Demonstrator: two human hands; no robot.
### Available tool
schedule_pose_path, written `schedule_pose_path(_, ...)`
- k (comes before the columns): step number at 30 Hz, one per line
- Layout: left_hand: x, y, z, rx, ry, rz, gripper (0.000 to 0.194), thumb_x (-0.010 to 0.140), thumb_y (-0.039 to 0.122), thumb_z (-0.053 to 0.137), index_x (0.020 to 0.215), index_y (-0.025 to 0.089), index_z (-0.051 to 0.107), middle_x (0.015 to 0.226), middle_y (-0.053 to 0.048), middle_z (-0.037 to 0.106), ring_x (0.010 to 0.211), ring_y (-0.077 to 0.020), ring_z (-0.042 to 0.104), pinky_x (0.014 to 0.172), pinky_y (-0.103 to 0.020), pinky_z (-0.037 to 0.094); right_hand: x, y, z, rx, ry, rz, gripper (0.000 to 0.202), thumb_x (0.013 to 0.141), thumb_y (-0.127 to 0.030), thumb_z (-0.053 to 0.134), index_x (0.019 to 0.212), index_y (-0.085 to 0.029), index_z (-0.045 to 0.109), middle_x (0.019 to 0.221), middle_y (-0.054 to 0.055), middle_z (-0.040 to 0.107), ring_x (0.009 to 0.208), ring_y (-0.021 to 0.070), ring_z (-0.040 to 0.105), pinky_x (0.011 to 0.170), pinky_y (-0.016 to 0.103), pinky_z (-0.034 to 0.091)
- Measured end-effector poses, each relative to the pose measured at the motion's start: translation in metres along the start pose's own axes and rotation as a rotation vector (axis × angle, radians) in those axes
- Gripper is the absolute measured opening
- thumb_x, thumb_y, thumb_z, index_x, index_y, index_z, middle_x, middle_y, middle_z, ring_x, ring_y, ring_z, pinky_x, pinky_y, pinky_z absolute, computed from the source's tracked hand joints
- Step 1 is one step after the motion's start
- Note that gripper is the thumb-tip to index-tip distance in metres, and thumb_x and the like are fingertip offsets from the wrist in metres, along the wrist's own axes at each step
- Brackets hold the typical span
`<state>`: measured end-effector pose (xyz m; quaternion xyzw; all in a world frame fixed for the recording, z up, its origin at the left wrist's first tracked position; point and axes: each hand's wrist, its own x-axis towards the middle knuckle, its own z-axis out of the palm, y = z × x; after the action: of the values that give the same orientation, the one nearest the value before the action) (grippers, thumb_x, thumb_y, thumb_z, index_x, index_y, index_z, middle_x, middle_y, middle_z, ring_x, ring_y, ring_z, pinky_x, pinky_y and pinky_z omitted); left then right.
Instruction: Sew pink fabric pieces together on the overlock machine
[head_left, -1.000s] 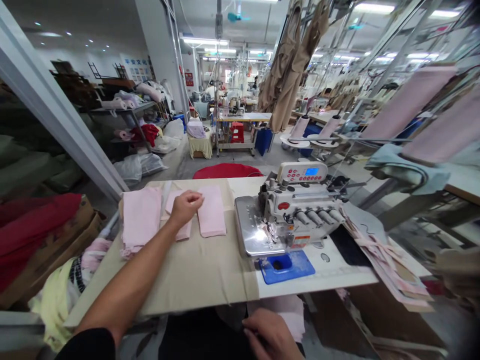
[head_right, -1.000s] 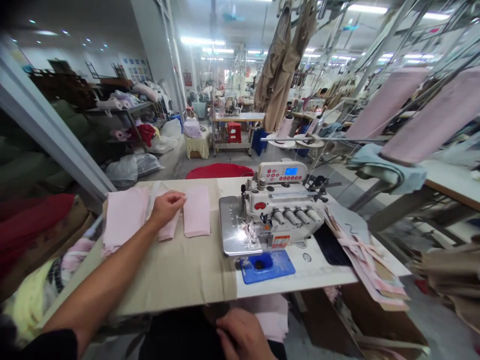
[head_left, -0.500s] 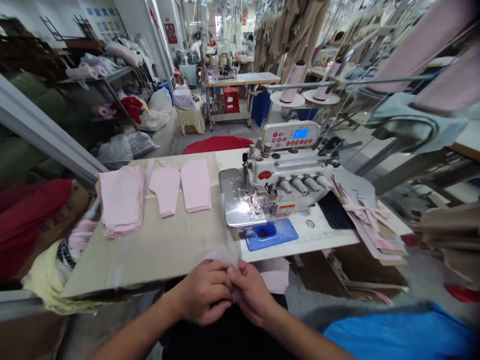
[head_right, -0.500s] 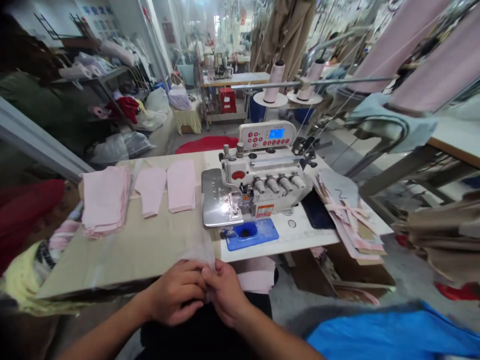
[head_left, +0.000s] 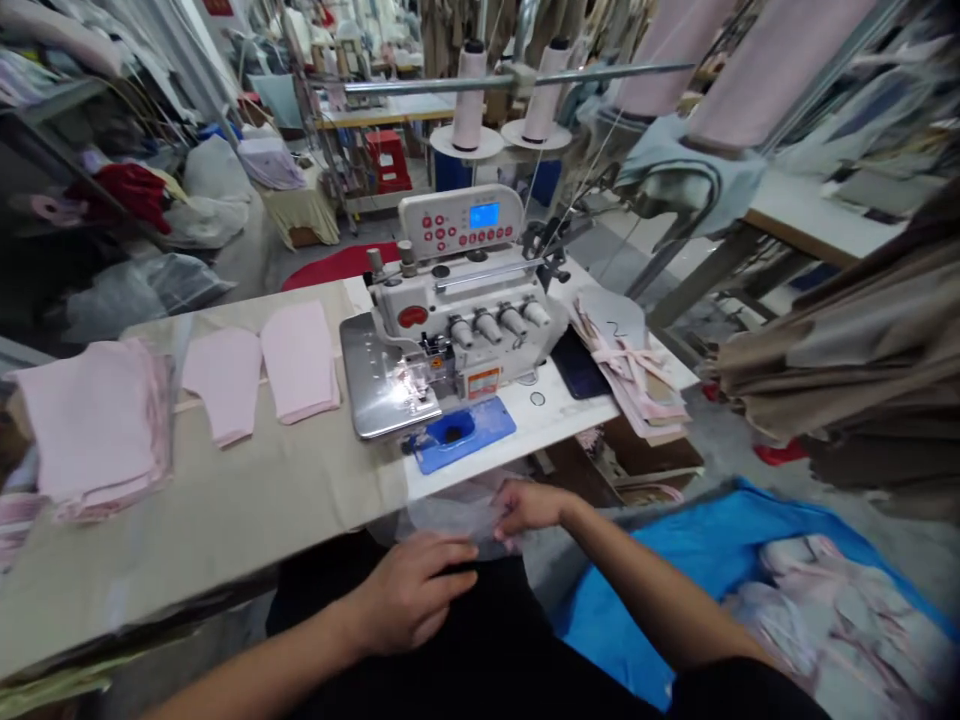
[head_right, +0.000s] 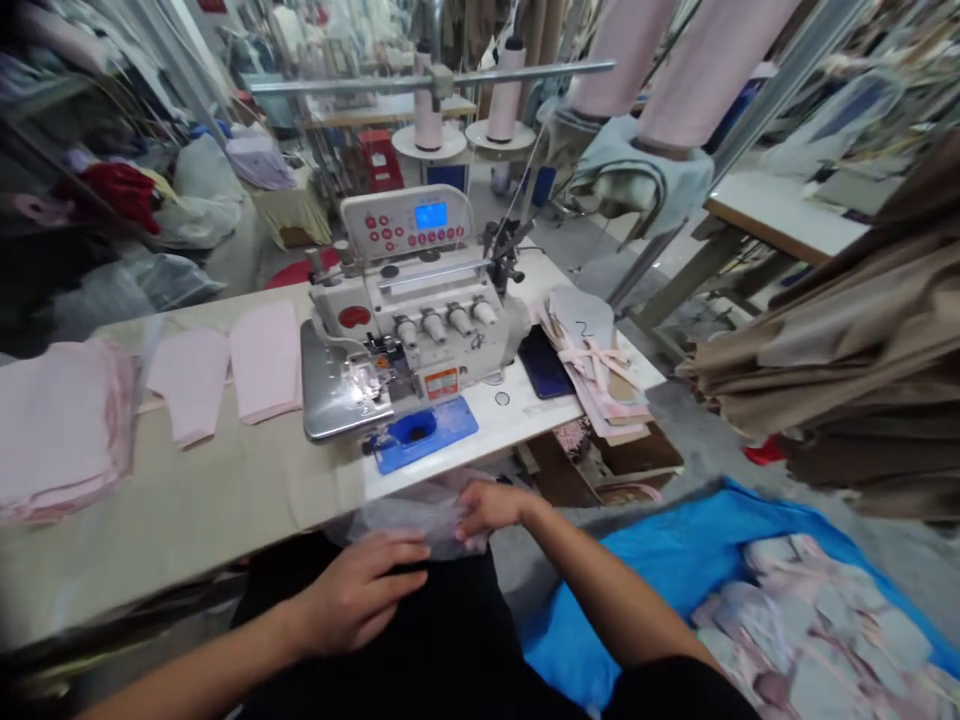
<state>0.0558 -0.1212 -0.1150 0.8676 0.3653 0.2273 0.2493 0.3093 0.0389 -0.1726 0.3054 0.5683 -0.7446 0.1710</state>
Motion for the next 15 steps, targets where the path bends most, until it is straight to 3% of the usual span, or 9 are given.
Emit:
schedule_pose_path(3,0.012,-0.009,0.04,-0.127,-0.04,-0.241,0.056,0.089,0.018,0.053,0.144,0.029,0.051,0.149,-0.012,0.052,0.138,-0.0279,0.048,0.114,-0.05,0.042,-0.003,0.024,-0.038,-0.044,0.07,0.087,0.042,0.055,-0.044,0.091,0.072,-0.013,0.068,0.062,0.0,0.068,0.053,0.0112,0.058,0.053,0.02,0.047)
schedule_pose_path(7,0.021,-0.029,0.07,-0.191,-0.053,-0.548,0.065,0.085,0.021,0.058,0.149,0.025,0.046,0.156,-0.012,0.043,0.143,-0.0277,0.042,0.12,-0.048,0.036,0.001,0.048,-0.057,-0.092,0.179,0.161,0.033,0.06,-0.034,0.089,0.075,-0.013,0.068,0.062,0.0,0.066,0.053,0.0094,0.054,0.051,0.019,0.042)
schedule_pose_path(11,0.014,-0.039,0.078,-0.137,-0.124,-0.726,0.071,0.082,0.024,0.06,0.151,0.02,0.045,0.156,-0.015,0.043,0.145,-0.0318,0.04,0.121,-0.049,0.032,0.01,0.072,-0.052,-0.124,0.278,0.223,0.024,0.073,-0.033,0.079,0.076,-0.013,0.066,0.064,0.001,0.066,0.058,0.012,0.058,0.055,0.021,0.047)
schedule_pose_path(15,-0.001,-0.033,0.066,-0.11,-0.229,-0.877,0.07,0.08,0.03,0.064,0.148,0.023,0.05,0.155,-0.016,0.045,0.143,-0.0367,0.041,0.117,-0.054,0.035,0.016,0.087,-0.039,-0.201,0.456,0.275,0.018,0.082,-0.027,0.068,0.07,-0.015,0.063,0.064,0.003,0.066,0.061,0.0141,0.061,0.058,0.022,0.048)
